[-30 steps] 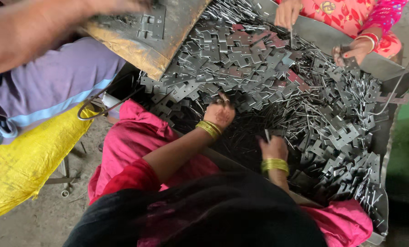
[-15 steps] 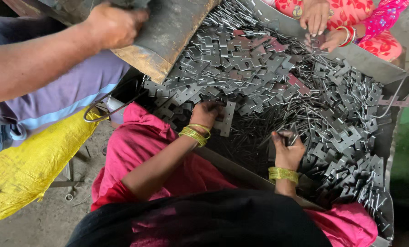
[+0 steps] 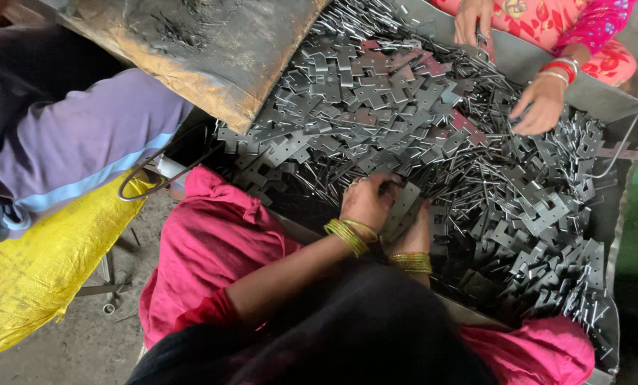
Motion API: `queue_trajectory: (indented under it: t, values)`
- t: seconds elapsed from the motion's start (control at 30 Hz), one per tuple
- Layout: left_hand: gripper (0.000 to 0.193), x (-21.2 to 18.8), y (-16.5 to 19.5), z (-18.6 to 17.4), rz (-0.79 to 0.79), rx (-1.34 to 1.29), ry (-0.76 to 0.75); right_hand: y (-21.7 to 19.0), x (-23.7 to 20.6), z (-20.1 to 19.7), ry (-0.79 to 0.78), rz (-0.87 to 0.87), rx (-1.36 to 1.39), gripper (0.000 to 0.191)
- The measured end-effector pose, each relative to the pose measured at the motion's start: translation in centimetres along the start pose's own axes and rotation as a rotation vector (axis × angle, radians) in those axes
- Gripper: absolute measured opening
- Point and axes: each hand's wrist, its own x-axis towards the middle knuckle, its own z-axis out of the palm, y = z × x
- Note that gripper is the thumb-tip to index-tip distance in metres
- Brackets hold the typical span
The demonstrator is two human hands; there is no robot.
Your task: The person sits on the floor and sorts small metal brackets from a large pile, picking them up and placing them into a container. Another person works alongside, also sorting parts.
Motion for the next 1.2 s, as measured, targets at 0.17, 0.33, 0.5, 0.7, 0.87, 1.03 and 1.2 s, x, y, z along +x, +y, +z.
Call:
queue_trajectory:
  t: [0.17, 0.33, 0.5, 0.7, 0.87, 1.03, 1.2]
  values:
    - [0.053, -3.7, -1.1, 2.9, -0.009, 0.035, 0.091, 1.8, 0.0, 0.1, -0.058, -0.204, -0.252, 0.053]
    - [0.039, -2.4, -8.2, 3.2, -0.451, -0.63, -0.389, -2.0, 3.3, -3.6, 0.317, -0.76, -1.474, 0.052]
    - [0.038, 6.2, -11.6, -3.9, -0.335, -0.682, -0.143, -8.6, 6.3, -5.4, 0.362, -0.385, -2.061, 0.047]
    - [0.038, 22.3, -16.5, -14.3, -0.342, 0.142, 0.432, -9.8, 1.9, -3.0, 0.257, -0.744, -1.776, 0.032]
    - [0.055, 24.8, -14.4, -18.5, -0.103, 0.692, 0.682, -7.2, -1.8, -3.5, 0.106, -0.858, -0.867, 0.022]
    - [0.032, 8.5, -3.0, -11.8, 0.332, 0.107, -0.054, -1.4, -4.4, -1.2, -0.145, -0.414, 0.128, 0.024]
    - [0.03, -0.1, -2.1, -7.0, -0.167, -0.425, -0.265, -0.1, -6.8, 1.0, -0.295, -0.291, -0.02, 0.045]
